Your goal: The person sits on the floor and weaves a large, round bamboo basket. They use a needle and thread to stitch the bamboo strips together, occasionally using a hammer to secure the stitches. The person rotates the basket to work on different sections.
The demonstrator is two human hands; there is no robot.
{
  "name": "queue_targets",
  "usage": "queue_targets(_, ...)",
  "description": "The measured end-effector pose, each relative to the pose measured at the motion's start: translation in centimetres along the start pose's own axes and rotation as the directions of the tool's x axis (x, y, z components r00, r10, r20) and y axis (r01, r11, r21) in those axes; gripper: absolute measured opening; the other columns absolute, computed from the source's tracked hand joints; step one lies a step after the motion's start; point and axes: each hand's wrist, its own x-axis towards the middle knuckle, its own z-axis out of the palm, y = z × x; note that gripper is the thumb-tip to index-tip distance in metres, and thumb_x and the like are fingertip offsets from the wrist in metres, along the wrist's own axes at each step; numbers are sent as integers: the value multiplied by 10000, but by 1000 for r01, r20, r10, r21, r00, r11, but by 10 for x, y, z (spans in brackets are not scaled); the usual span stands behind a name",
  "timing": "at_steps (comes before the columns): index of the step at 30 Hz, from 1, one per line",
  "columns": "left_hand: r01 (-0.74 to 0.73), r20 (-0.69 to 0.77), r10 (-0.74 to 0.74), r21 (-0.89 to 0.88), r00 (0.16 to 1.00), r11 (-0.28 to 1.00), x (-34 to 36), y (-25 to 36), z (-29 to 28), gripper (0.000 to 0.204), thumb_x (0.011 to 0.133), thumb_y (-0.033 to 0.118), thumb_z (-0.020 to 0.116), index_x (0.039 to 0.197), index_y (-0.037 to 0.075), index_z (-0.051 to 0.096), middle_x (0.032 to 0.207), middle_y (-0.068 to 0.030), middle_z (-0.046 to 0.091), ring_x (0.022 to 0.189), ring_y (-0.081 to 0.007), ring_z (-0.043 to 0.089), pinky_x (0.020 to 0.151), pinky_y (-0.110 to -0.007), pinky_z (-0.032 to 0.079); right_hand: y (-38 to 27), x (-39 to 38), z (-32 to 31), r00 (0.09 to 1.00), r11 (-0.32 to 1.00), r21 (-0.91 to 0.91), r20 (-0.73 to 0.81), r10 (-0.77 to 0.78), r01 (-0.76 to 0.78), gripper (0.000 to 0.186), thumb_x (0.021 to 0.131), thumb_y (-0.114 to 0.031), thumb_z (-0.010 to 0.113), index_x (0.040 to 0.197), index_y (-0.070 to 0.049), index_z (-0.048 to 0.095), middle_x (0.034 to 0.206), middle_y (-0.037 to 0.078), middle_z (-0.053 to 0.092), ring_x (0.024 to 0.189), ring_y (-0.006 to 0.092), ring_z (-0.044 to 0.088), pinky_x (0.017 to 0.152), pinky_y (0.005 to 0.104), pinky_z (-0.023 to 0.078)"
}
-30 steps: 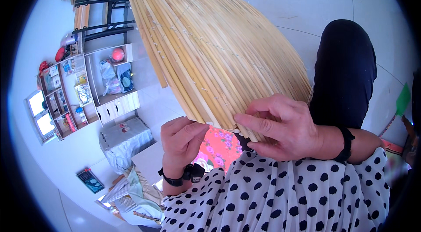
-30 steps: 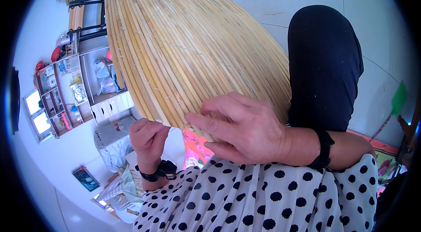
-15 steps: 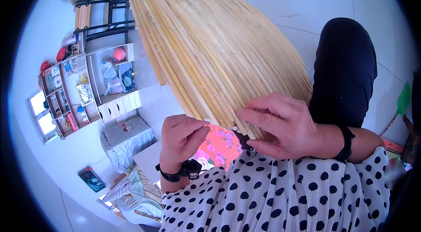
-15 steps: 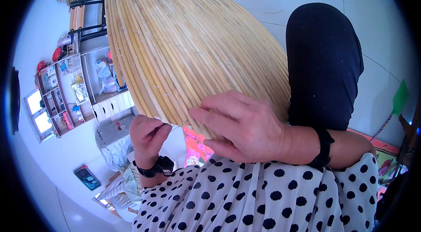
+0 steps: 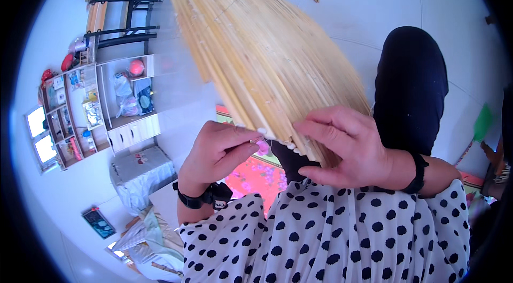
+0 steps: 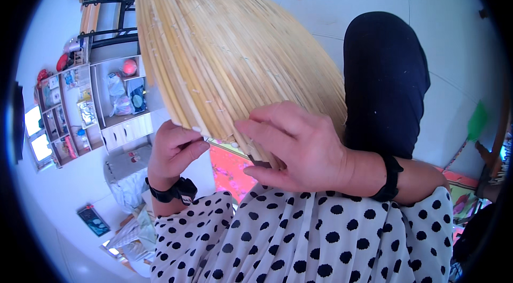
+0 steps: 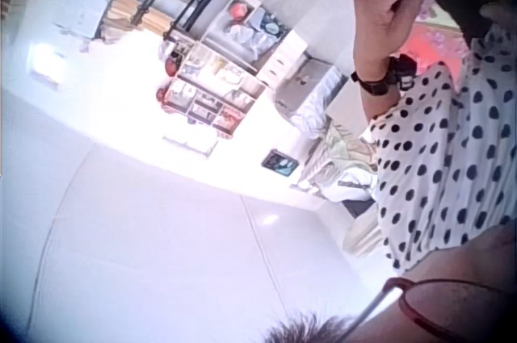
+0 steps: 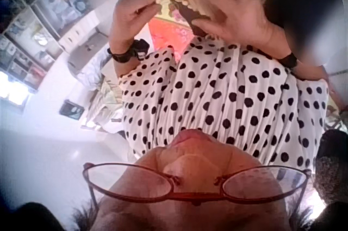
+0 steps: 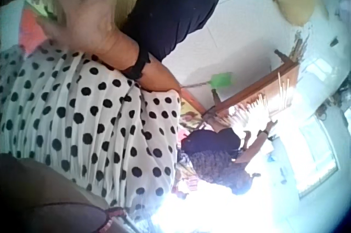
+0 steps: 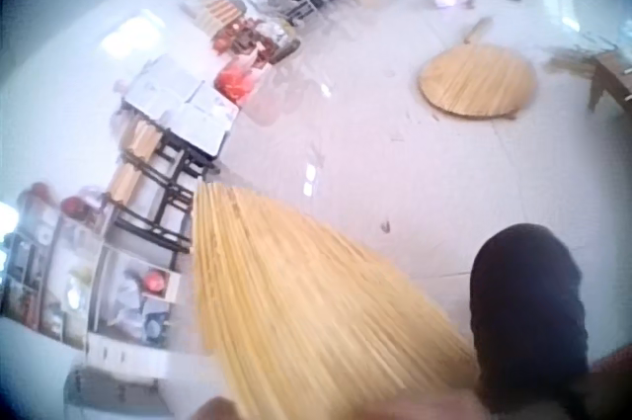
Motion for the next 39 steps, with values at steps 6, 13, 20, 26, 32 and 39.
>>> queue_targets(6,13,17,-14,10,1000,1000,13,5,-3,312,846,6,620,1150,49,676,640,-93,622,541,-195,627,508,-282,457,-19,17,-2,994,969,-225,-69,86,-100,508,690,-267,844,1075,-2,644,892,111,626,646,243,647,548,312,540)
queue_targets(13,-202,-68,203,19,977,979,39,4,7,254,836,40,629,1081,57,696,556,-69,590,475,-175,592,461,-291,408,-35,22,-3,974,840,-517,-217,59,-166,335,722,-125,825,968,12,645,777,95,631,569,194,636,484,277,509)
queue_targets(20,-321,-156,334,104,930,941,46,-2,16,214,819,69,645,1028,66,688,577,-91,576,505,-262,572,484,-332,418,-46,24,-4,964,699,-669,-239,120,-253,268,730,-83,806,922,13,648,703,73,606,501,139,566,458,247,445)
queue_targets(26,-283,-181,289,60,940,957,40,-13,16,201,837,55,646,1038,58,653,620,-99,604,526,-240,588,506,-329,434,-41,24,-13,918,607,-698,-368,149,-379,173,765,-94,753,840,0,628,667,79,583,501,178,565,483,284,447)
queue_targets(32,-301,-510,48,-425,859,854,60,-26,75,137,898,-4,607,1025,2,557,629,-55,593,548,-72,534,529,-245,418,-37,26,-29,871,618,-632,-450,197,-467,255,788,-94,743,700,12,528,603,88,524,491,151,511,482,283,417)
queue_targets(39,-391,-602,-32,-557,798,733,111,-11,132,118,907,-5,609,1009,-17,551,641,-75,605,543,-95,557,521,-247,431,-29,14,-34,871,637,-629,-469,147,-446,333,789,-83,750,647,11,463,556,78,485,489,115,467,473,279,392)
